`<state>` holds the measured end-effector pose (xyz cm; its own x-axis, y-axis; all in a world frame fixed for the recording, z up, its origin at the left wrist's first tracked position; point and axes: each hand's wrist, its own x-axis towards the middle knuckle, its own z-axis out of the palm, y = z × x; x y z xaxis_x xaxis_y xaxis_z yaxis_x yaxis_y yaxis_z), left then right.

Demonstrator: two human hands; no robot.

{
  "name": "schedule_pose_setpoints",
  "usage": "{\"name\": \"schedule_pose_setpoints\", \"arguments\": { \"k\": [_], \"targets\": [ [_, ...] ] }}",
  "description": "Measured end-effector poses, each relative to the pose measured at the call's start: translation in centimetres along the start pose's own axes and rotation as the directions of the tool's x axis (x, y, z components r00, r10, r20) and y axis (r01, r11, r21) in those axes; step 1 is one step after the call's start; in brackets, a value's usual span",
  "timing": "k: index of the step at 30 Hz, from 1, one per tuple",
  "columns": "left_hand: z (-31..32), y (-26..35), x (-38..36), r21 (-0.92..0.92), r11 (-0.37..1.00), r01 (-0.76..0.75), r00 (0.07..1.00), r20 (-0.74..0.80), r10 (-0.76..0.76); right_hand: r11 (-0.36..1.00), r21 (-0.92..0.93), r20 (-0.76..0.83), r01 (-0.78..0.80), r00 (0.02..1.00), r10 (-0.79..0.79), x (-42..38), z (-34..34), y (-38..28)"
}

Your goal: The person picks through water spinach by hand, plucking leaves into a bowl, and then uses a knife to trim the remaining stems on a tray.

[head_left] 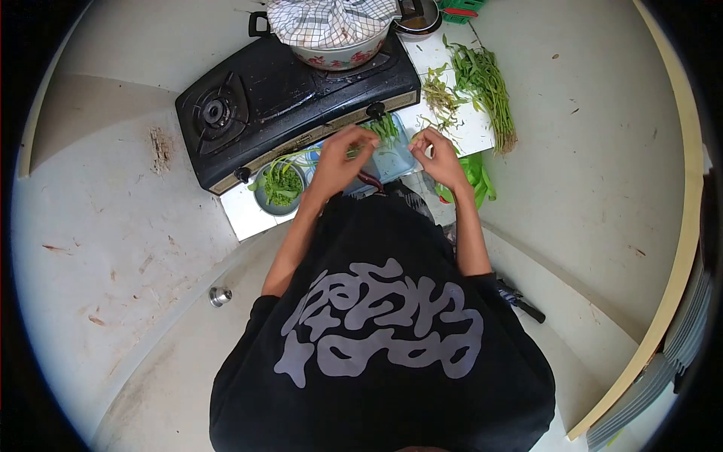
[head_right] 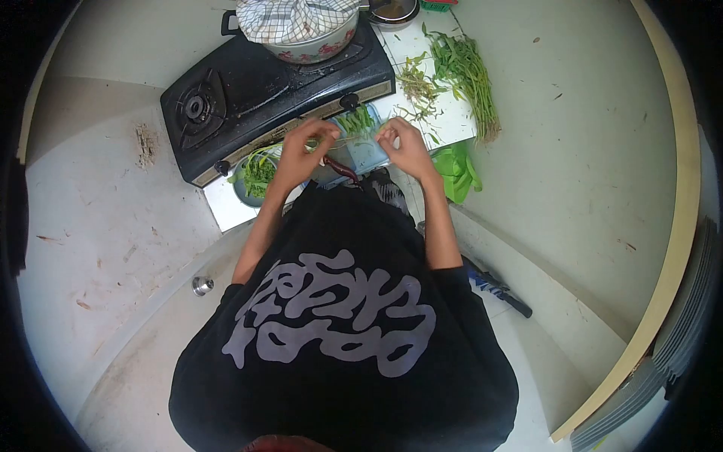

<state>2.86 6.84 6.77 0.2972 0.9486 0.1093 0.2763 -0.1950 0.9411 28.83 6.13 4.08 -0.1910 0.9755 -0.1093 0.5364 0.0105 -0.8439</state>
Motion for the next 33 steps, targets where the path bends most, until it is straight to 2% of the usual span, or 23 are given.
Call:
{"name": "schedule_pose_setpoints", "arguments": {
  "k": [1, 3, 4, 5, 7, 9, 10, 13, 15, 17, 18, 20, 23, 33],
  "targets": [
    [-0.1, -0.5, -0.2, 0.001, 1.0, 0.002, 1.0, -0.004, -0.002, 1.0, 0.0, 0.004, 0.002, 1.0, -0.002, 0.4, 0.6, 1.8],
    [-0.4, -1.6, -0.5, -0.232, 0.966, 0.115, 0.978, -0.145, -0.152, 0.986, -0.108, -0.095, -0.128, 0.989, 0.118, 1.4, 2.2, 6.1],
    [-0.7, -1.6, -0.7, -0.315, 0.939, 0.137, 0.966, -0.165, -0.196, 0.986, -0.109, -0.088, -0.124, 0.989, 0.115, 1.8, 2.9, 7.9],
    [-1.0, -1.7, -1.0, -0.315, 0.939, 0.139, 0.965, -0.171, -0.201, 0.977, -0.174, -0.089, -0.123, 0.99, 0.109, 2.3, 3.7, 9.6],
    [-1.7, -2.0, -1.3, -0.477, 0.87, 0.122, 0.936, -0.236, -0.26, 0.964, -0.239, -0.083, -0.115, 0.992, 0.098, 3.3, 5.0, 11.8],
    [-2.1, -2.2, -1.7, -0.487, 0.864, 0.132, 0.922, -0.26, -0.287, 0.915, -0.396, -0.026, -0.077, 0.997, 0.073, 4.4, 6.2, 13.1],
    [-2.2, -2.2, -2.0, -0.502, 0.855, 0.128, 0.913, -0.277, -0.299, 0.899, -0.426, 0.0, -0.105, 0.993, 0.116, 5.0, 6.8, 13.6],
    [-2.1, -2.1, -2.7, -0.529, 0.839, 0.128, 0.888, -0.317, -0.335, 0.862, -0.5, 0.002, -0.082, 0.995, 0.096, 6.1, 7.9, 13.9],
    [-1.9, -2.1, -3.2, -0.542, 0.83, 0.132, 0.868, -0.342, -0.361, 0.857, -0.506, 0.009, -0.102, 0.992, 0.123, 6.6, 8.6, 14.4],
    [-1.7, -1.9, -3.6, -0.547, 0.828, 0.126, 0.855, -0.363, -0.37, 0.908, -0.408, -0.11, -0.1, 0.992, 0.06, 6.8, 9.3, 15.5],
    [-1.5, -1.9, -3.7, -0.546, 0.828, 0.125, 0.849, -0.373, -0.374, 0.909, -0.408, -0.098, -0.09, 0.994, 0.054, 6.7, 9.4, 15.4],
    [-1.3, -1.8, -4.0, -0.545, 0.827, 0.135, 0.834, -0.388, -0.392, 0.963, -0.219, -0.28, -0.157, 0.956, 0.092, 6.2, 9.5, 15.2],
    [-0.9, -2.1, -4.4, -0.536, 0.834, 0.134, 0.827, -0.403, -0.393, 0.976, -0.12, -0.346, -0.181, 0.929, 0.13, 5.6, 9.6, 15.4],
    [0.3, -0.7, -4.0, -0.619, 0.774, 0.138, 0.77, -0.424, -0.476, 0.947, -0.213, -0.185, -0.239, 0.962, 0.201, 5.8, 10.1, 17.1]
  ]
}}
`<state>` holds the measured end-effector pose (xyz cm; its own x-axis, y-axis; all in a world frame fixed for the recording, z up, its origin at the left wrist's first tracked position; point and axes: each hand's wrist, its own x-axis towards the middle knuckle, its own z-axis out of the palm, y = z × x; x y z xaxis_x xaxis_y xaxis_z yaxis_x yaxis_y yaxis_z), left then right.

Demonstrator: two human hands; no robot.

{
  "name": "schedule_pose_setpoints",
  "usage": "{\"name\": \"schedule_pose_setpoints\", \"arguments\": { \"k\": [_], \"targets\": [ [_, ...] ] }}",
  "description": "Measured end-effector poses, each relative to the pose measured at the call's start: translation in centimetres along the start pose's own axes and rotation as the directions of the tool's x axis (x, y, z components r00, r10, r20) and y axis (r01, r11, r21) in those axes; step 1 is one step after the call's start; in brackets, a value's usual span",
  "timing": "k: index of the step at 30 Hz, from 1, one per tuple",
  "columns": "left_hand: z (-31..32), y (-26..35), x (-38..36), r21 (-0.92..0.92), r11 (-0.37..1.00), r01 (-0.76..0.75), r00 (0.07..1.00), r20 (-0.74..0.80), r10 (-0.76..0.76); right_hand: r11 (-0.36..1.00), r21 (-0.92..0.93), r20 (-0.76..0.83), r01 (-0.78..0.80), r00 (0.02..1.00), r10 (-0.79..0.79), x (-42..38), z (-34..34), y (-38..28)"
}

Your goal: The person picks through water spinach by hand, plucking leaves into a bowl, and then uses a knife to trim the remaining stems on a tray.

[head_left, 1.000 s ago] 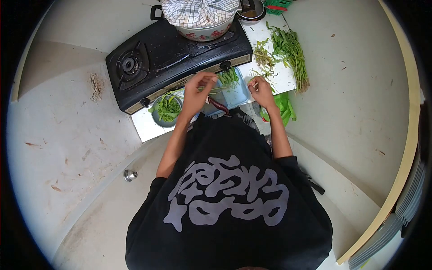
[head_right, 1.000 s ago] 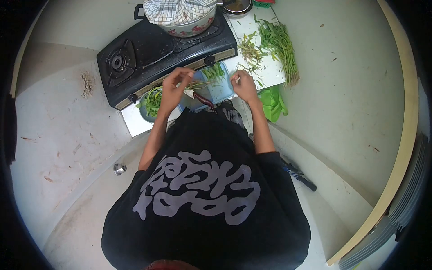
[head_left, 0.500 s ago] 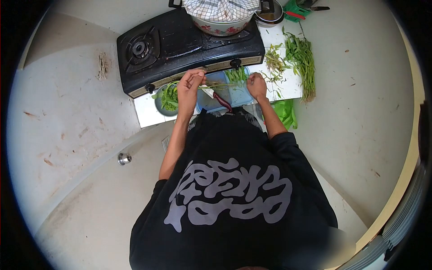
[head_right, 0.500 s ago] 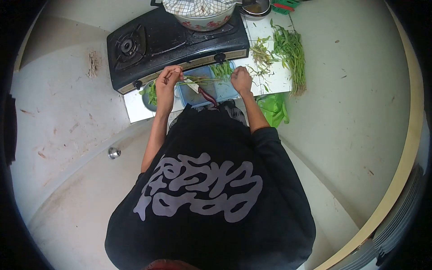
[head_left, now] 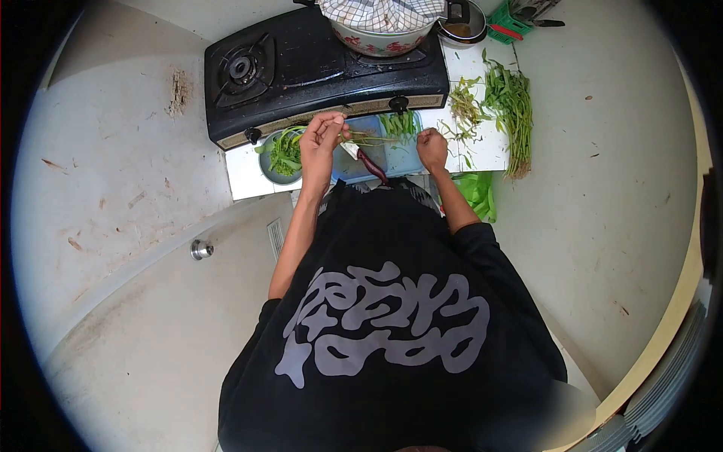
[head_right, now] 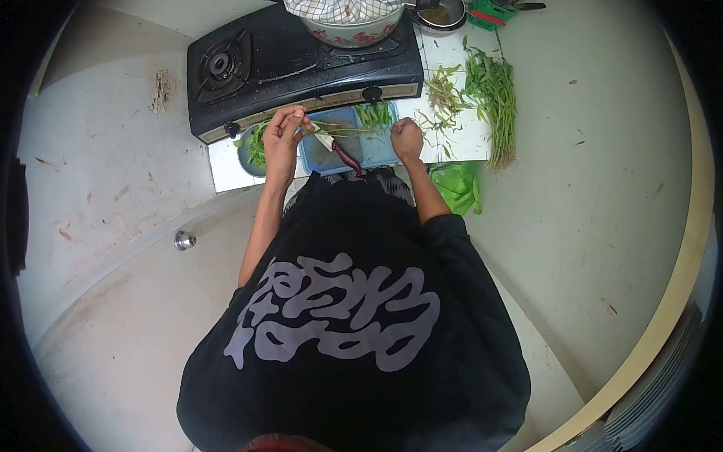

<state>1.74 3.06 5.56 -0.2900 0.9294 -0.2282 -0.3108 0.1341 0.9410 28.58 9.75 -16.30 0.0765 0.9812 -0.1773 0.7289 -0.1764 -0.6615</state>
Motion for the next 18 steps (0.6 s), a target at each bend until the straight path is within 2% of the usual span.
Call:
{"name": "schedule_pose_setpoints", "arguments": {
  "k": [3, 4, 5, 6, 7, 8, 9, 10, 12, 13, 15, 16, 18],
  "targets": [
    [0.5, 0.3, 0.0, -0.078, 0.996, 0.048, 0.998, -0.027, -0.05, 0.999, 0.055, 0.014, -0.002, 1.0, 0.002, -0.3, -0.5, 0.1],
    [0.5, 0.2, 0.1, -0.175, 0.983, 0.047, 0.999, -0.015, -0.05, 0.998, 0.057, 0.015, -0.002, 1.0, 0.001, -0.5, -0.6, -0.2],
    [0.5, 0.1, 0.2, -0.271, 0.961, 0.047, 0.999, -0.003, -0.05, 0.986, 0.154, 0.033, 0.058, 0.997, -0.064, -0.7, -0.7, -0.4],
    [0.5, 0.1, 0.2, -0.269, 0.962, 0.047, 0.999, -0.002, -0.05, 0.962, 0.248, 0.045, 0.114, 0.991, -0.129, -1.1, -1.0, -1.1],
    [0.4, 0.2, 0.2, -0.353, 0.934, 0.054, 0.998, 0.007, -0.055, 0.962, 0.249, 0.044, 0.114, 0.991, -0.129, -1.8, -1.8, -2.3],
    [0.4, 0.3, 0.2, -0.433, 0.9, 0.06, 0.998, 0.015, -0.059, 0.912, 0.384, 0.143, 0.141, 0.967, -0.21, -2.6, -2.9, -4.5],
    [0.3, 0.3, 0.3, -0.432, 0.9, 0.059, 0.998, 0.013, -0.059, 0.845, 0.514, 0.229, 0.147, 0.926, -0.3, -3.1, -3.4, -5.7],
    [0.2, 0.3, 0.3, -0.505, 0.861, 0.058, 0.997, -0.014, -0.076, 0.845, 0.515, 0.231, 0.146, 0.925, -0.301, -3.1, -3.4, -6.0],
    [-0.3, 0.0, 0.5, -0.575, 0.816, 0.054, 0.995, -0.041, -0.094, 0.772, 0.632, 0.485, -0.068, 0.811, -0.326, -3.1, -3.5, -6.6],
    [-0.7, -0.5, 0.7, -0.604, 0.796, 0.024, 0.992, -0.081, -0.092, 0.773, 0.631, 0.488, -0.068, 0.809, -0.327, -3.0, -3.5, -6.7],
    [-1.9, -0.9, 1.0, -0.645, 0.764, -0.024, 0.979, -0.169, -0.111, 0.707, 0.679, 0.608, -0.196, 0.691, -0.392, -3.0, -3.5, -7.2],
    [-2.6, -1.1, 1.1, -0.644, 0.764, -0.027, 0.978, -0.175, -0.114, 0.708, 0.677, 0.613, -0.2, 0.686, -0.392, -3.3, -3.6, -7.5],
    [-4.4, -1.6, 1.2, -0.649, 0.753, -0.111, 0.936, -0.324, -0.141, 0.756, 0.63, 0.663, -0.177, 0.629, -0.405, -3.7, -4.0, -8.1]
  ]
}}
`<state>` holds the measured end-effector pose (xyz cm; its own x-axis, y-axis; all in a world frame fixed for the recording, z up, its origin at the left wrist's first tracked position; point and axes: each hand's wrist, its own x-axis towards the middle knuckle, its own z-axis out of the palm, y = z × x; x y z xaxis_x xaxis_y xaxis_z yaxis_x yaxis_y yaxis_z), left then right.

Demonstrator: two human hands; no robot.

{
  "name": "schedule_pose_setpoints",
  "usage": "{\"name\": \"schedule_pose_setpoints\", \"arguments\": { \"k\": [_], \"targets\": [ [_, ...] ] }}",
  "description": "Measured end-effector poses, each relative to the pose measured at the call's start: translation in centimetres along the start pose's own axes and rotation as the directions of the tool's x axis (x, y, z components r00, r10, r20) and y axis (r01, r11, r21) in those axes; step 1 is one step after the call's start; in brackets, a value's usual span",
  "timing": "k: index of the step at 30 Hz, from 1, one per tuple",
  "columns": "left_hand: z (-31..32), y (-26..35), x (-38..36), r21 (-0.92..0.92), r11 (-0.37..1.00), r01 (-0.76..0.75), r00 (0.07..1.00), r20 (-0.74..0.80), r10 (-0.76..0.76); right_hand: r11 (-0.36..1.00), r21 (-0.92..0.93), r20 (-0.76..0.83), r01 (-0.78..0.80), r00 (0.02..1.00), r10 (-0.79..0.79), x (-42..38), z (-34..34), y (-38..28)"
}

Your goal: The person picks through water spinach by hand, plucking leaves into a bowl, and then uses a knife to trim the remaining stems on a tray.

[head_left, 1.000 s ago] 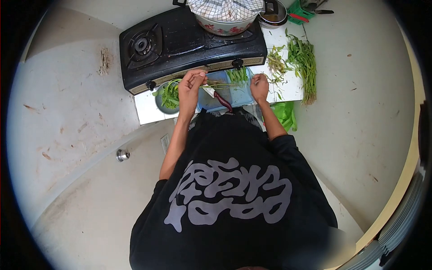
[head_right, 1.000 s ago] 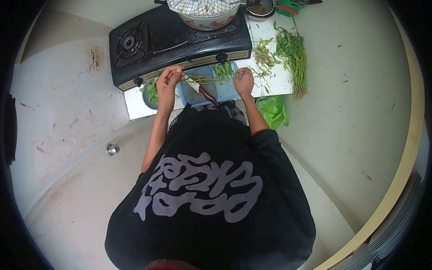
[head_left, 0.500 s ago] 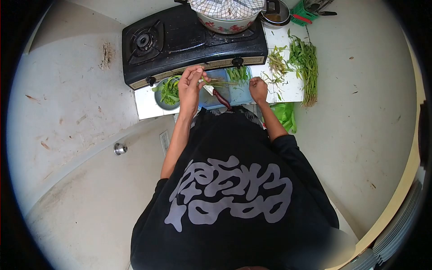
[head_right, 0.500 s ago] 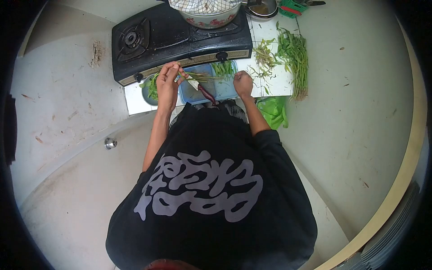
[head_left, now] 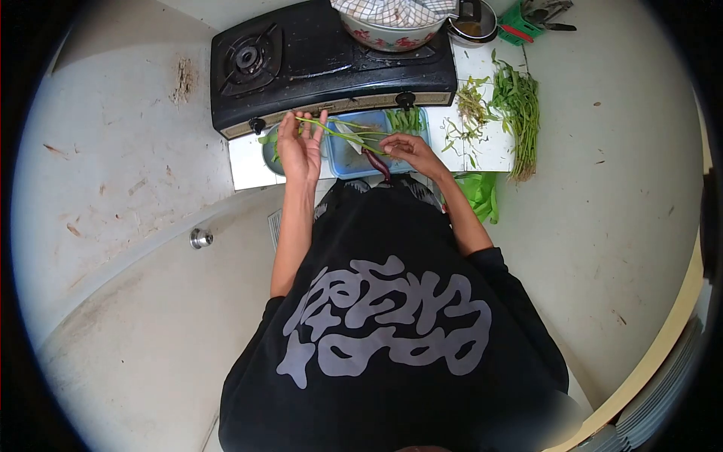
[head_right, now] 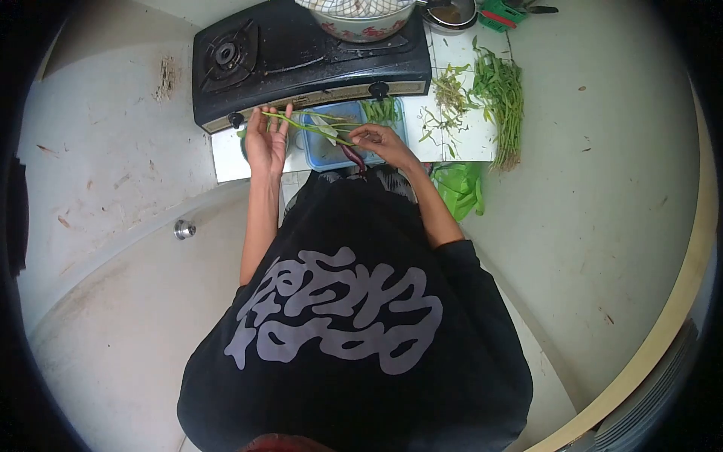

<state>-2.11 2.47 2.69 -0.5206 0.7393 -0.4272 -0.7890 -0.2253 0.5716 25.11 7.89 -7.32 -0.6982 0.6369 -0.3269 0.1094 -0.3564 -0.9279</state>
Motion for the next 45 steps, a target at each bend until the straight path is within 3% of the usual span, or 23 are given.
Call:
{"name": "schedule_pose_setpoints", "arguments": {
  "k": [4, 5, 6, 8, 10, 13, 14, 16, 18, 20, 22, 24, 25, 26, 28, 32, 34, 35, 38, 41, 45],
  "targets": [
    [-3.4, 1.8, 0.9, 0.0, 0.998, -0.056, 0.996, -0.068, 0.056, 0.999, -0.045, 0.077, -0.02, 0.997, 0.024, 0.2, 0.8, -1.2],
    [-4.2, 2.1, 0.7, 0.083, 0.993, -0.083, 0.994, -0.063, 0.089, 0.998, -0.057, 0.094, -0.019, 0.995, 0.025, 0.6, 1.1, -1.4],
    [-5.2, 2.4, 0.8, 0.073, 0.992, -0.1, 0.992, -0.071, 0.105, 0.995, -0.101, 0.057, -0.017, 0.998, 0.023, 0.9, 1.3, -1.2],
    [-7.3, 3.0, 1.0, 0.36, 0.93, -0.073, 0.974, -0.173, 0.144, 0.988, -0.151, 0.041, -0.013, 0.999, 0.019, 2.0, 1.9, -0.8],
    [-10.4, 3.0, 1.7, 0.409, 0.909, -0.082, 0.971, -0.173, 0.165, 0.959, -0.28, -0.112, 0.034, 0.991, -0.068, 3.2, 2.3, 0.3],
    [-14.4, 3.0, 3.0, 0.768, 0.636, -0.078, 0.979, -0.063, 0.196, 0.922, -0.388, -0.195, 0.006, 0.977, -0.089, 5.2, 3.1, 2.0],
    [-15.4, 3.0, 3.3, 0.765, 0.64, -0.078, 0.977, -0.069, 0.202, 0.888, -0.46, -0.246, -0.015, 0.963, -0.111, 5.6, 3.3, 2.2],
    [-16.3, 3.2, 3.8, 0.925, 0.374, -0.066, 0.975, -0.02, 0.22, 0.835, -0.55, -0.252, -0.002, 0.954, -0.164, 6.4, 3.8, 2.6],
    [-17.3, 2.7, 4.5, 0.945, 0.318, -0.082, 0.975, 0.01, 0.223, 0.714, -0.699, -0.27, -0.032, 0.936, -0.223, 7.1, 3.9, 3.3],
    [-19.1, 1.5, 5.8, 0.94, 0.288, -0.184, 0.976, 0.141, 0.163, 0.643, -0.762, -0.301, -0.077, 0.921, -0.247, 7.1, 4.3, 3.9],
    [-18.0, 1.7, 5.8, 0.946, 0.291, -0.143, 0.987, 0.115, 0.112, 0.565, -0.816, -0.324, -0.122, 0.906, -0.272, 7.0, 4.6, 4.4],
    [-16.4, 2.4, 5.1, 0.978, 0.107, -0.179, 0.978, 0.165, 0.127, 0.604, -0.779, -0.381, -0.166, 0.891, -0.246, 6.7, 4.7, 5.0],
    [-16.9, 2.3, 5.4, 0.975, 0.096, -0.201, 0.974, 0.189, 0.128, 0.598, -0.784, -0.379, -0.168, 0.892, -0.246, 6.6, 4.7, 5.2],
    [-17.2, 2.4, 5.6, 0.974, 0.103, -0.202, 0.974, 0.188, 0.129, 0.541, -0.826, -0.357, -0.158, 0.889, -0.285, 6.5, 4.6, 5.3],
    [-17.8, 2.8, 5.8, 0.964, -0.046, -0.262, 0.959, 0.265, 0.098, 0.478, -0.866, -0.332, -0.151, 0.886, -0.323, 6.4, 5.0, 4.8],
    [-17.2, 5.0, 5.9, 0.976, -0.035, -0.213, 0.974, 0.215, 0.069, 0.386, -0.886, -0.392, -0.255, 0.859, -0.331, 7.5, 6.5, 3.9],
    [-17.3, 6.1, 6.5, 0.989, 0.019, -0.145, 0.986, 0.146, -0.083, 0.377, -0.887, -0.399, -0.266, 0.852, -0.338, 8.5, 7.4, 3.4],
    [-17.3, 6.4, 6.6, 0.989, 0.02, -0.146, 0.985, 0.148, -0.086, 0.391, -0.89, -0.379, -0.236, 0.859, -0.344, 9.1, 7.9, 3.2],
    [-16.5, 7.5, 6.6, 0.981, 0.082, -0.175, 0.977, 0.183, -0.112, 0.386, -0.897, -0.352, -0.214, 0.875, -0.333, 11.0, 9.1, 2.8],
    [-15.7, 8.0, 6.6, 0.961, 0.09, -0.263, 0.949, 0.275, -0.152, 0.234, -0.933, -0.338, -0.272, 0.886, -0.318, 12.6, 10.4, 2.5],
    [-16.2, 7.2, 7.1, 0.936, 0.136, -0.324, 0.878, 0.351, -0.327, 0.177, -0.935, -0.347, -0.306, 0.891, -0.292, 13.3, 10.7, 2.2]
  ]
}}
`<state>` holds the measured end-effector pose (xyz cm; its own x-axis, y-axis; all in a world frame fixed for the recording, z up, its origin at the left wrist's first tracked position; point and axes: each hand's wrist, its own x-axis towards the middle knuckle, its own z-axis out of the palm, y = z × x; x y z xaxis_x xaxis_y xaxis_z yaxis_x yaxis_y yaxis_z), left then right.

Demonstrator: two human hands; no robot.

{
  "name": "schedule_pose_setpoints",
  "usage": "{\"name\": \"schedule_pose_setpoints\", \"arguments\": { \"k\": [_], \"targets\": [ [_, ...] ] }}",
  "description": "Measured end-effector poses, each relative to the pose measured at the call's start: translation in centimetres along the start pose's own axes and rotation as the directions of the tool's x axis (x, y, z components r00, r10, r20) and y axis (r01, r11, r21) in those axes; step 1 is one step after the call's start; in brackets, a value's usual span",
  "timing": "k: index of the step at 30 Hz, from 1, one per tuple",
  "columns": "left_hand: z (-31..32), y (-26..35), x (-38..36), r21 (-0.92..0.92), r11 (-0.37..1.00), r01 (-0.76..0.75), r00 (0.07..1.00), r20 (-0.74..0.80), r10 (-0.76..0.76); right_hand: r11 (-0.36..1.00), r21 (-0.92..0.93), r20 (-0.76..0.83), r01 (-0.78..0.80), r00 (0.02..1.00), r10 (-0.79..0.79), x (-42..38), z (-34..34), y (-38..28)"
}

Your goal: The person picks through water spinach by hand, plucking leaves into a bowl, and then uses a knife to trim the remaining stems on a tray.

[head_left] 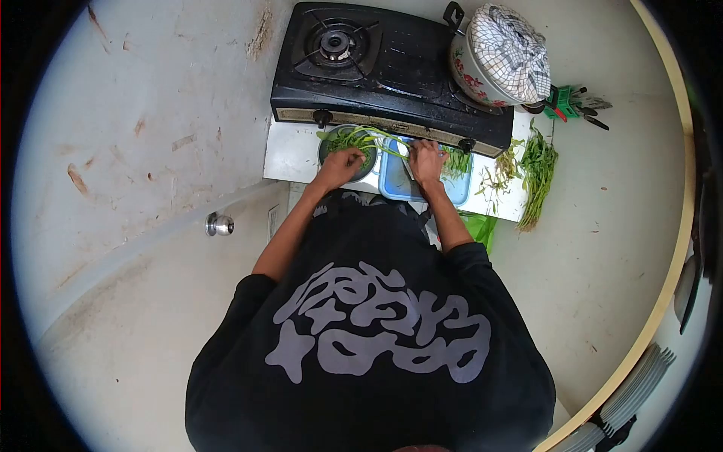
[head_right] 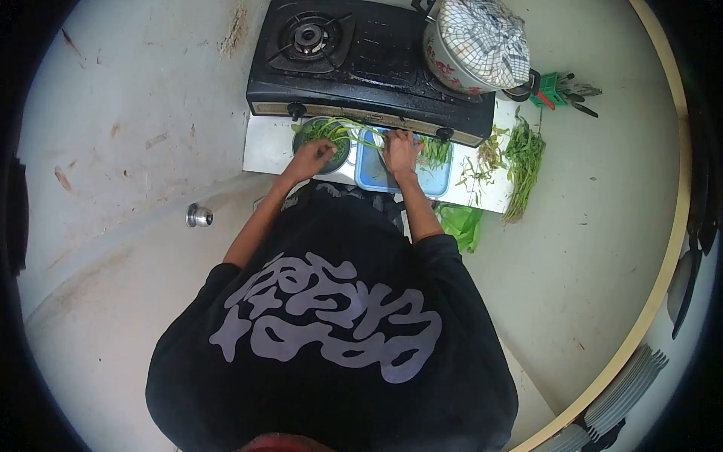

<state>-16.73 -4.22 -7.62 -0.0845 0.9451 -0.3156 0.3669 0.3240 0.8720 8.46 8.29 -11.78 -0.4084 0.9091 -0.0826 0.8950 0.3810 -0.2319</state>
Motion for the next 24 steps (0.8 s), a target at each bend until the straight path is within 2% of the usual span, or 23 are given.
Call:
{"name": "schedule_pose_setpoints", "arguments": {
  "k": [2, 5, 9, 12, 14, 15, 17, 18, 20, 24],
  "targets": [
    [0.0, 0.1, 0.0, -0.048, 0.997, -0.053, 0.993, 0.1, 0.058, 1.0, -0.008, -0.016, 0.017, 1.0, -0.017, 0.2, 0.5, 0.5],
    [0.1, 0.4, 0.2, -0.098, 0.995, -0.02, 0.982, 0.185, 0.038, 0.997, 0.068, -0.041, 0.04, 0.998, -0.038, -0.1, -1.9, -0.2],
    [0.0, 0.8, 0.6, -0.14, 0.99, -0.035, 0.977, 0.206, 0.064, 0.987, 0.145, -0.095, 0.074, 0.994, -0.06, -0.9, -5.0, -1.1],
    [-0.2, 1.0, 0.8, -0.21, 0.976, -0.064, 0.981, 0.167, 0.1, 0.968, 0.245, -0.122, 0.055, 0.992, -0.026, -1.8, -6.3, -1.8],
    [-0.2, 0.7, 1.2, -0.34, 0.938, -0.066, 0.984, 0.133, 0.118, 0.95, 0.305, -0.196, 0.063, 0.981, -0.002, -2.3, -6.9, -2.5],
    [-0.2, 0.8, 1.3, -0.34, 0.938, -0.067, 0.984, 0.135, 0.119, 0.95, 0.305, -0.196, 0.061, 0.981, 0.0, -2.6, -7.4, -2.9],
    [0.1, 0.9, 1.7, -0.489, 0.872, -0.037, 0.988, 0.111, 0.104, 0.916, 0.401, -0.183, 0.024, 0.982, 0.054, -3.1, -8.2, -3.8],
    [-0.1, 1.7, 1.6, -0.488, 0.872, -0.036, 0.988, 0.113, 0.104, 0.915, 0.402, -0.183, 0.022, 0.982, 0.056, -3.3, -8.0, -4.1],
    [-0.5, 3.9, 1.5, -0.574, 0.812, 0.105, 0.991, 0.129, -0.037, 0.829, 0.559, -0.168, 0.003, 0.98, 0.11, -3.6, -7.7, -4.5],
    [0.9, 4.3, 2.3, -0.674, 0.723, 0.15, 0.987, 0.138, -0.076, 0.744, 0.667, -0.154, -0.031, 0.972, 0.179, -4.5, -7.3, -5.4]
  ]
}}
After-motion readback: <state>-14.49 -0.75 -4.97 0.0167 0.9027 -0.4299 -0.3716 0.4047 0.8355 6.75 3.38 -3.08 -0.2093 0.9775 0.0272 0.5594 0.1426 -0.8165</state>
